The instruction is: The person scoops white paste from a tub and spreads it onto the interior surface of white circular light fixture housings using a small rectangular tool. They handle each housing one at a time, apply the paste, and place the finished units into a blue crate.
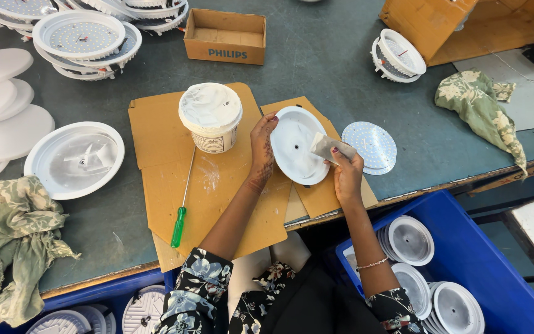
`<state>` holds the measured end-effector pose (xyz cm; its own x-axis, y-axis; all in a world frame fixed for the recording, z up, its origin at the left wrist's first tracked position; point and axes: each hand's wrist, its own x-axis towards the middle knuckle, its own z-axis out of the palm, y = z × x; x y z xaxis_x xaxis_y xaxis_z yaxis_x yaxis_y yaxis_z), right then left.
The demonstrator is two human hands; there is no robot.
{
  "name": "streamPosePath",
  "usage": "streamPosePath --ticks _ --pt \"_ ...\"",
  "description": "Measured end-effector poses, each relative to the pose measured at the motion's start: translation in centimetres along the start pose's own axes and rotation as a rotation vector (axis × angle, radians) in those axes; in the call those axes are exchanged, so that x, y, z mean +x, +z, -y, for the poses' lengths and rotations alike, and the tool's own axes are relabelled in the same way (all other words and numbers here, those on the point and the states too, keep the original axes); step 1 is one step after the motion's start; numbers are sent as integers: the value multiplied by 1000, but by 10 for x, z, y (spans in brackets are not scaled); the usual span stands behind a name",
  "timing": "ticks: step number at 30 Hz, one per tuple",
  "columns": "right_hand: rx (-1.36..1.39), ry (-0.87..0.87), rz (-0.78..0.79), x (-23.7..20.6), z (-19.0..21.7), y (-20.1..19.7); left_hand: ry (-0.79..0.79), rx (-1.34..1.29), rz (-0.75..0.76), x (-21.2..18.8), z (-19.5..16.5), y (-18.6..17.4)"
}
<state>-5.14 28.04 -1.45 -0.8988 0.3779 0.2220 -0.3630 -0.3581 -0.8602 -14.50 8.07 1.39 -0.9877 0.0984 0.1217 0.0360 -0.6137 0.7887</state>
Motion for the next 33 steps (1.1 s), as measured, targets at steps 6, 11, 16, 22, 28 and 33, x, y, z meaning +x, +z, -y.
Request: streamPosePath --ticks 6,11,16,22,28,33 --pt "13 -12 -21 0 4 1 -133 24 -11 1 -5 -2" --pt "19 -36 3 2 3 -2 -17 461 -29 -9 -27 11" --pt "19 -45 -8 4 0 -6 116 868 -57 -19 -38 19" --pt "9 -54 -38 6 0 -10 207 1172 30 -18 -22 20" --pt "-2 -57 -48 7 -3 -16 479 1296 60 -17 -5 18" --pt "-16 -34 -72 12 -7 -23 516 1236 40 -16 -8 23"
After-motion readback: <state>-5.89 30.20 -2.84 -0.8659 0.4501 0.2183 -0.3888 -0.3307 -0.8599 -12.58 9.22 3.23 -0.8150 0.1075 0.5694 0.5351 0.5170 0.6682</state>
